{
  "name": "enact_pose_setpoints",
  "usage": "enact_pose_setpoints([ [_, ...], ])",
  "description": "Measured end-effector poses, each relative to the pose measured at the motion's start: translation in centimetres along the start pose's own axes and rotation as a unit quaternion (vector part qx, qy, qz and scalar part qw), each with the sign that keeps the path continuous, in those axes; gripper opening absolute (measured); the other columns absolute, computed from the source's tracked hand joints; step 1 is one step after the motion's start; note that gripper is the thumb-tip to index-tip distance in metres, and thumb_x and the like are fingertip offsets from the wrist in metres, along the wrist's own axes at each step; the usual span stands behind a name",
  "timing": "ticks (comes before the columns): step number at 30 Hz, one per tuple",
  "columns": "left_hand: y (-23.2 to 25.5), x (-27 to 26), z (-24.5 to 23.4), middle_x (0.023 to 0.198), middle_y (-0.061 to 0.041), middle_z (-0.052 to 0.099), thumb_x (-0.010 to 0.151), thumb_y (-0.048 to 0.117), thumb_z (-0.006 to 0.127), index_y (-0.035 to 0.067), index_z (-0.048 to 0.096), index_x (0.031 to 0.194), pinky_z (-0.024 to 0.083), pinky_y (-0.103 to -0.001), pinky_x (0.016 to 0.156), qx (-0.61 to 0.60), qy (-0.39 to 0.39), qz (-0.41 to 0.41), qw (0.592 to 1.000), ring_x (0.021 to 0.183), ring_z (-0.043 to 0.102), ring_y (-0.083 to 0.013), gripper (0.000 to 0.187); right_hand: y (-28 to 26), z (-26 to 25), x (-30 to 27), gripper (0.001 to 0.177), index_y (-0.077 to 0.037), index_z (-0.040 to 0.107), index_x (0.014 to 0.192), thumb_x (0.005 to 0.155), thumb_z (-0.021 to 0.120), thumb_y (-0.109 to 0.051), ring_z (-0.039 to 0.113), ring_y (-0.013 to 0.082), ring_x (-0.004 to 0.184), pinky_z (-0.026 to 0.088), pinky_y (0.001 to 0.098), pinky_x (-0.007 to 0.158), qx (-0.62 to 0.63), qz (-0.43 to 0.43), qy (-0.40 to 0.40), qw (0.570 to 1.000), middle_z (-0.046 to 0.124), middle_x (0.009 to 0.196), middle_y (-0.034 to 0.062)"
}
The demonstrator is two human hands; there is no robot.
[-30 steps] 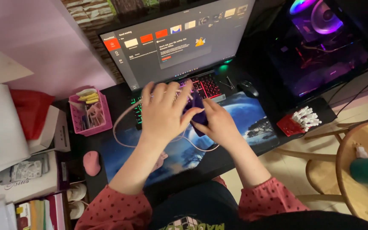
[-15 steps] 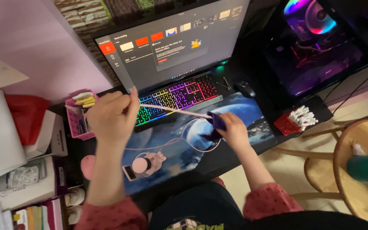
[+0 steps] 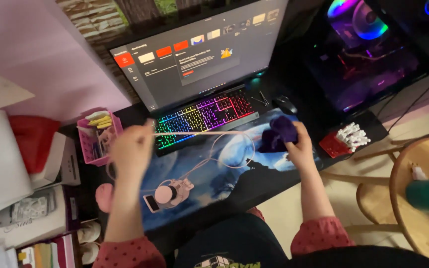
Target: Tidying and cleaning a computer desk surface, including moving the keyboard, wiping the mat, and organizing cables.
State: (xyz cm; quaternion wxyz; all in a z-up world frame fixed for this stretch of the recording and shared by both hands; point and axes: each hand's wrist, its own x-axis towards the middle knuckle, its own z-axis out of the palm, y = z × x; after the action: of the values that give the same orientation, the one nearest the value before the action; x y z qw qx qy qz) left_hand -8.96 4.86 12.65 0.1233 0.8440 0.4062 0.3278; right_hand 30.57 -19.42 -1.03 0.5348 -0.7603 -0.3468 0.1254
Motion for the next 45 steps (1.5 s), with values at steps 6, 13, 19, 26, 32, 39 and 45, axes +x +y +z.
enact_pose_setpoints([
  [6, 6.1, -1.9, 6.1, 0.081, -0.002, 0.073, 0.102, 0.029, 0.055, 0.017, 0.071, 0.084, 0.056, -0.040, 0.073, -0.034, -0.152, 0.064, 0.986, 0.082, 0.073, -0.0286, 0.027, -19.0, 3.9, -3.2, 0.054, 0.001, 0.060, 0.126, 0.093, 0.071, -0.041, 0.052, 0.0459, 0.127, 0.043, 0.0548, 0.104, 0.005, -0.311, -0.128, 0.942, 0.054, 0.132, 0.0266],
  [13, 4.9, -3.2, 8.5, 0.093, -0.012, 0.072, 0.090, 0.018, 0.059, 0.013, 0.066, 0.097, 0.057, -0.049, 0.081, -0.119, -0.156, 0.049, 0.979, 0.095, 0.071, -0.0390, 0.011, -17.7, 10.7, -4.4, 0.066, -0.005, 0.064, 0.131, 0.071, 0.089, -0.016, 0.064, 0.0355, 0.113, 0.048, 0.0469, 0.096, -0.083, -0.317, -0.183, 0.927, 0.070, 0.121, 0.0138],
  [19, 4.3, -2.1, 3.9, 0.088, -0.012, 0.070, 0.098, 0.014, 0.061, 0.008, 0.070, 0.092, 0.056, -0.046, 0.080, -0.164, -0.141, 0.107, 0.970, 0.090, 0.070, -0.0373, 0.012, -10.4, 8.8, -4.2, 0.078, -0.010, 0.070, 0.116, 0.041, 0.087, -0.005, 0.064, 0.0290, 0.106, 0.044, 0.0430, 0.101, -0.207, -0.331, -0.130, 0.912, 0.073, 0.102, 0.0075],
  [26, -1.3, -0.9, 0.3, 0.074, -0.003, 0.060, 0.105, 0.021, 0.059, 0.014, 0.068, 0.088, 0.051, -0.037, 0.078, -0.156, -0.085, 0.084, 0.981, 0.079, 0.063, -0.0271, 0.020, 2.2, 3.5, -4.2, 0.063, -0.015, 0.075, 0.111, 0.051, 0.084, 0.001, 0.070, 0.0280, 0.102, 0.045, 0.0420, 0.103, -0.276, -0.227, 0.030, 0.933, 0.075, 0.099, 0.0059],
  [32, -1.0, 0.3, 4.2, 0.075, -0.002, 0.053, 0.103, 0.027, 0.063, 0.016, 0.064, 0.087, 0.050, -0.038, 0.073, -0.091, -0.070, 0.185, 0.976, 0.077, 0.057, -0.0280, 0.019, 5.4, 0.3, -2.7, 0.062, -0.013, 0.070, 0.122, 0.061, 0.082, -0.007, 0.070, 0.0370, 0.107, 0.054, 0.0487, 0.095, -0.305, -0.094, 0.018, 0.948, 0.071, 0.108, 0.0138],
  [39, 6.2, 0.5, 12.6, 0.076, 0.000, 0.053, 0.093, 0.033, 0.068, 0.017, 0.062, 0.078, 0.048, -0.037, 0.072, -0.042, -0.058, 0.298, 0.952, 0.081, 0.059, -0.0241, 0.023, -16.3, 4.2, -2.8, 0.090, 0.002, 0.051, 0.146, 0.058, 0.068, 0.011, 0.047, 0.0539, 0.135, 0.036, 0.0607, 0.115, -0.048, -0.189, -0.220, 0.956, 0.056, 0.138, 0.0323],
  [45, 10.6, 2.4, 8.5, 0.091, -0.011, 0.063, 0.103, 0.011, 0.055, 0.009, 0.060, 0.114, 0.053, -0.042, 0.077, -0.178, -0.025, 0.282, 0.942, 0.090, 0.064, -0.0342, 0.012, -11.4, 8.6, -2.6, 0.049, -0.003, 0.068, 0.121, 0.073, 0.078, 0.001, 0.070, 0.0317, 0.102, 0.053, 0.0473, 0.087, 0.073, -0.093, -0.153, 0.981, 0.073, 0.103, 0.0184],
])
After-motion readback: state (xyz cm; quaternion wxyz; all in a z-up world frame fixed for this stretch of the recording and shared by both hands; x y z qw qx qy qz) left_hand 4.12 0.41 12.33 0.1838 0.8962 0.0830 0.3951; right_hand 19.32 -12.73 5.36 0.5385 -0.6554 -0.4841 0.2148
